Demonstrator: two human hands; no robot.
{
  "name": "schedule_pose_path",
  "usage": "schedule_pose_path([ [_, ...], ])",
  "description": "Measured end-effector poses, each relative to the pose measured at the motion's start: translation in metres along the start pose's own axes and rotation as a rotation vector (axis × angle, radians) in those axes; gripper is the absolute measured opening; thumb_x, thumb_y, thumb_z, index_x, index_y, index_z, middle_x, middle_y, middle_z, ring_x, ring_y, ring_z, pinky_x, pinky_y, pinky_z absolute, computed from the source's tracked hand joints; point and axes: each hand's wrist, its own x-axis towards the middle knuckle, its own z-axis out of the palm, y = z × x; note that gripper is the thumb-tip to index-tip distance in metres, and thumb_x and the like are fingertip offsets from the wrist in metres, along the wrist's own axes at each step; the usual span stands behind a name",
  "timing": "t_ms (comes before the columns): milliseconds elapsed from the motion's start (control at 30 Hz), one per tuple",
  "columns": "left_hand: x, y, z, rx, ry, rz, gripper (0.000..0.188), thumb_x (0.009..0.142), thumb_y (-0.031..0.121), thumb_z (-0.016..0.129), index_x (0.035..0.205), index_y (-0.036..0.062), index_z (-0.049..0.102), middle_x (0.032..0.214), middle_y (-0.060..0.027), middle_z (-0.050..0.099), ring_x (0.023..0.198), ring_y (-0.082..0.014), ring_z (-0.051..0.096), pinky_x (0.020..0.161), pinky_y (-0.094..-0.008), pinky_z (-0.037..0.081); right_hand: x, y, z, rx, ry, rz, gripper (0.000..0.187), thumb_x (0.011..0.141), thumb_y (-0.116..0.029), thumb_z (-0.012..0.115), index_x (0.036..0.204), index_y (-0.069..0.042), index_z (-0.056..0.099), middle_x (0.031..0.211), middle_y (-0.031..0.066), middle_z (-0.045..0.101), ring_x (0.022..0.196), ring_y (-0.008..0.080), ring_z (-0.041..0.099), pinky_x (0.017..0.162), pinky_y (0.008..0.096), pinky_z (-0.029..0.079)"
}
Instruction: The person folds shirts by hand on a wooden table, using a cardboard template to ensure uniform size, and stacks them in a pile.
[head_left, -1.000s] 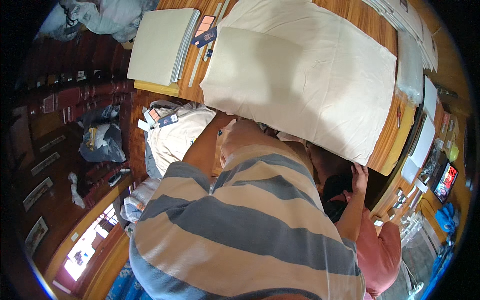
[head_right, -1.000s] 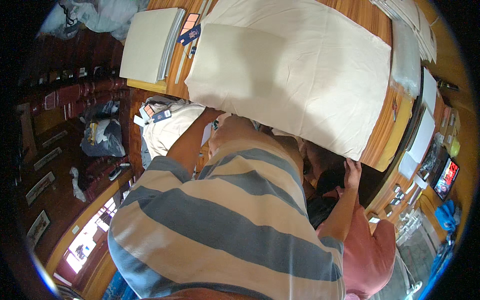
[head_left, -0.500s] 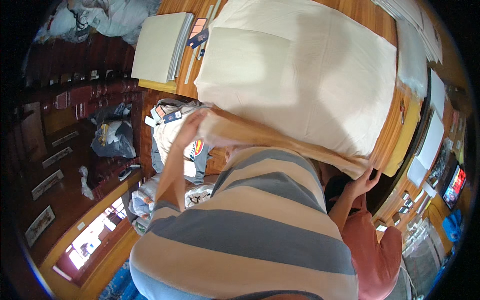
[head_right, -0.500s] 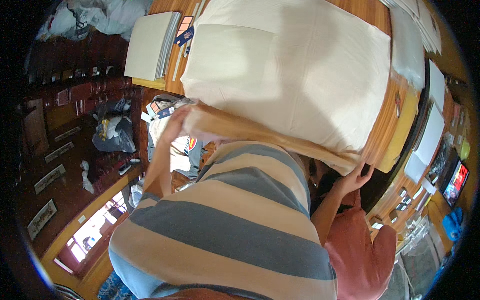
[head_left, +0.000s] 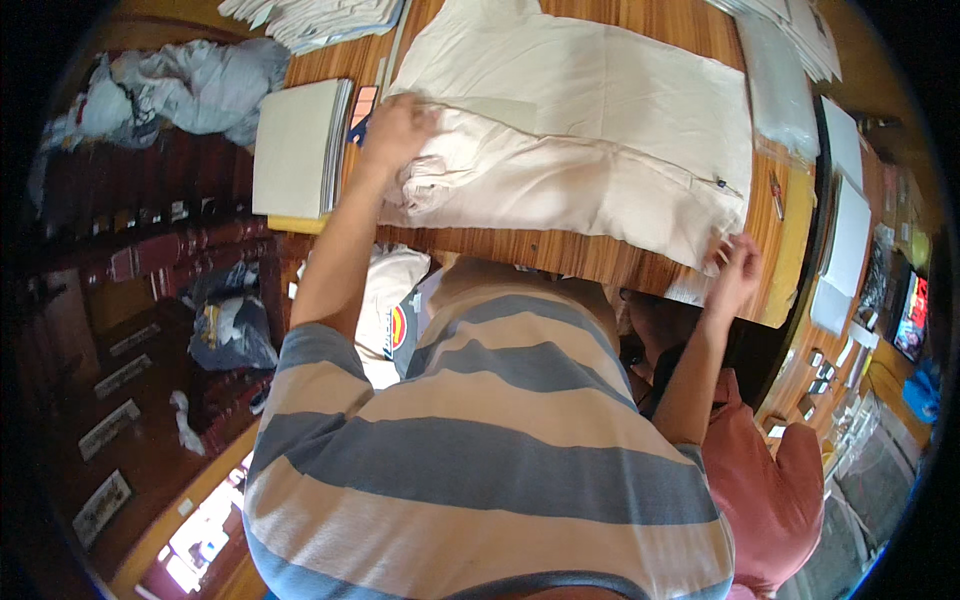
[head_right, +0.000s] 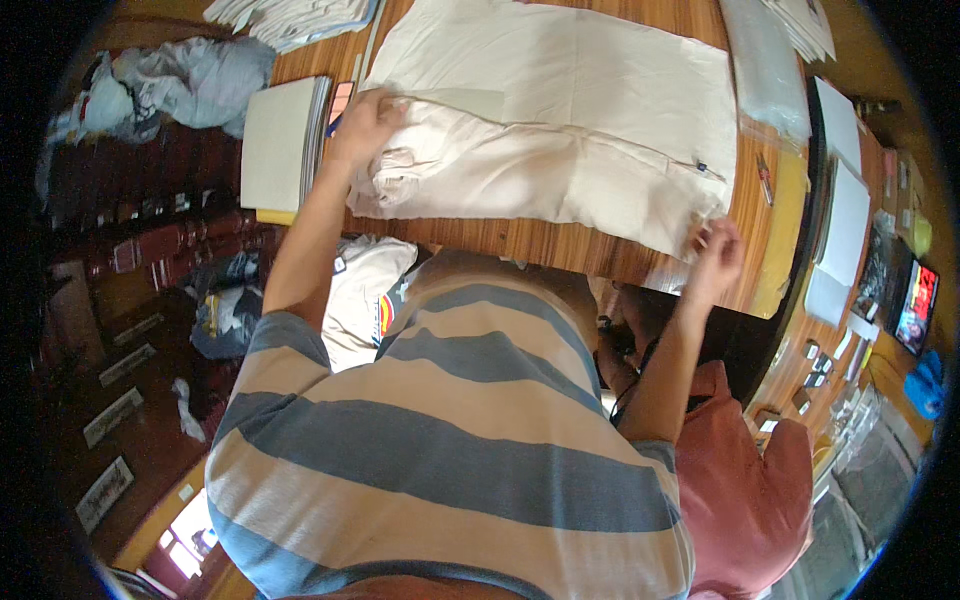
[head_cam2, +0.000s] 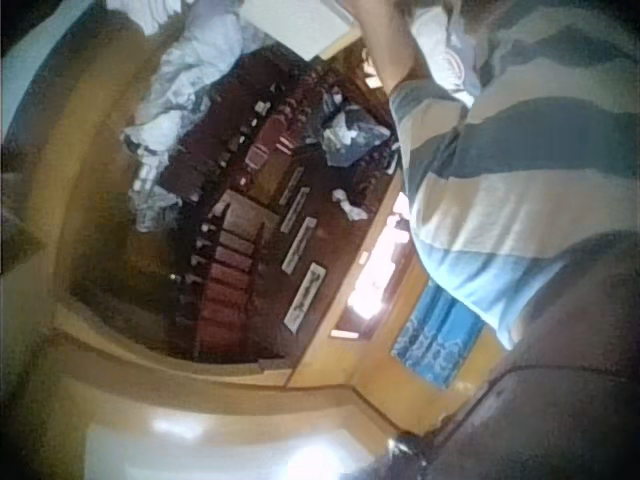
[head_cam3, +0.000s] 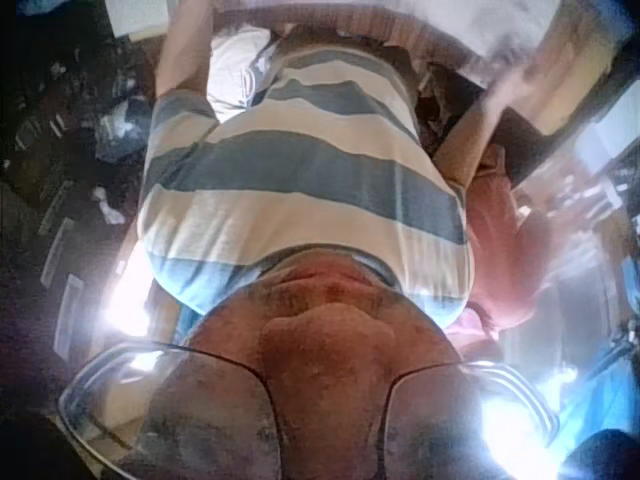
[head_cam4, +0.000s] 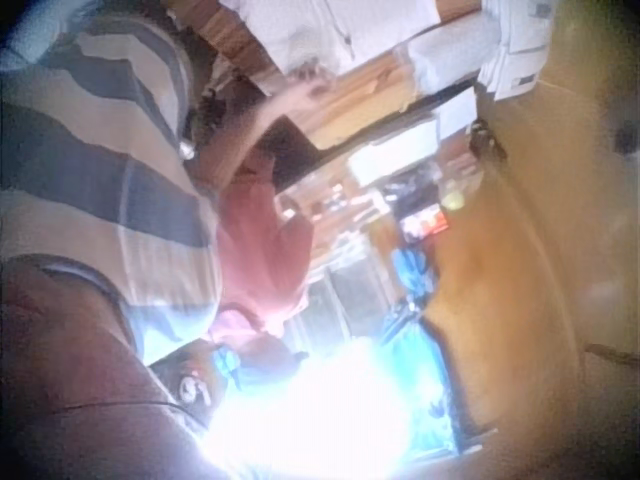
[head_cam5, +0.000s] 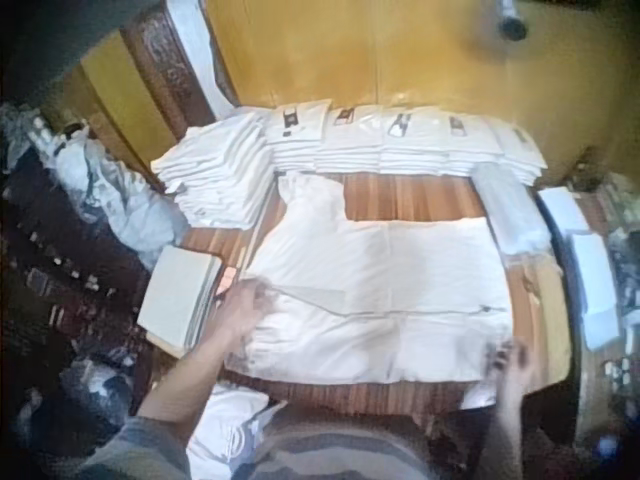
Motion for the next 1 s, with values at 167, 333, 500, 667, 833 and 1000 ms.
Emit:
schedule_pose_path([
  [167, 0.008, 0.060, 0.054, -0.179, 0.050, 0.552, 0.041, 0.097, 0.011, 0.062, 0.137, -0.0015, 0.062, 0.144, -0.0216, 0.060, 0.137, -0.0400, 0.054, 0.117, -0.0460, 0.043, -0.064, -0.039, 0.153, -0.318, -0.483, -0.297, 0.016, 0.099, -0.009, 0.070, 0.114, -0.004, 0.074, 0.107, 0.0097, 0.075, 0.095, 0.0217, 0.072, 0.081, 0.0343, 0.059],
  [333, 0.015, 0.057, 0.089, -0.272, 0.061, 0.624, 0.044, 0.095, 0.005, 0.058, 0.139, -0.0007, 0.057, 0.143, -0.0224, 0.060, 0.138, -0.0406, 0.053, 0.118, -0.0476, 0.042, -0.060, -0.021, 0.286, -0.787, -0.771, -0.855, 0.022, 0.086, -0.018, 0.078, 0.104, -0.007, 0.076, 0.109, 0.0124, 0.072, 0.108, 0.0351, 0.067, 0.095, 0.0449, 0.055],
  [500, 0.015, 0.076, 0.080, -0.341, 0.074, 0.426, 0.034, 0.091, 0.011, 0.072, 0.123, 0.0005, 0.062, 0.126, -0.0187, 0.068, 0.116, -0.0392, 0.064, 0.103, -0.0474, 0.050, -0.031, -0.014, 0.324, -0.882, -0.719, -0.809, 0.023, 0.087, -0.026, 0.077, 0.102, -0.008, 0.074, 0.106, 0.0132, 0.070, 0.108, 0.0342, 0.067, 0.096, 0.0450, 0.054],
  [667, 0.036, 0.064, 0.099, -0.261, 0.197, 0.469, 0.032, 0.087, 0.023, 0.083, 0.109, 0.0038, 0.070, 0.103, -0.0111, 0.075, 0.099, -0.0334, 0.068, 0.091, -0.0464, 0.053, -0.016, -0.015, 0.293, -0.746, -0.798, -0.775, 0.032, 0.089, -0.033, 0.076, 0.106, -0.007, 0.073, 0.115, 0.0172, 0.072, 0.113, 0.0380, 0.066, 0.102, 0.0478, 0.051],
  [833, 0.041, 0.062, 0.097, -0.255, 0.233, 0.503, 0.025, 0.085, 0.025, 0.085, 0.099, 0.0067, 0.073, 0.099, -0.0074, 0.076, 0.096, -0.0303, 0.069, 0.091, -0.0436, 0.053, 0.047, -0.041, 0.145, -1.012, -0.840, -0.719, 0.036, 0.089, -0.032, 0.080, 0.108, -0.003, 0.072, 0.111, 0.0191, 0.074, 0.111, 0.0379, 0.069, 0.105, 0.0478, 0.051],
  [1000, 0.047, 0.065, 0.098, -0.268, 0.235, 0.560, 0.025, 0.082, 0.022, 0.086, 0.099, 0.0085, 0.073, 0.100, -0.0063, 0.076, 0.094, -0.0290, 0.068, 0.086, -0.0430, 0.052, 0.130, -0.014, 0.014, -0.880, -0.384, -0.138, 0.026, 0.091, -0.023, 0.080, 0.101, 0.000, 0.074, 0.085, 0.0157, 0.075, 0.081, 0.0291, 0.072, 0.077, 0.0407, 0.057],
])
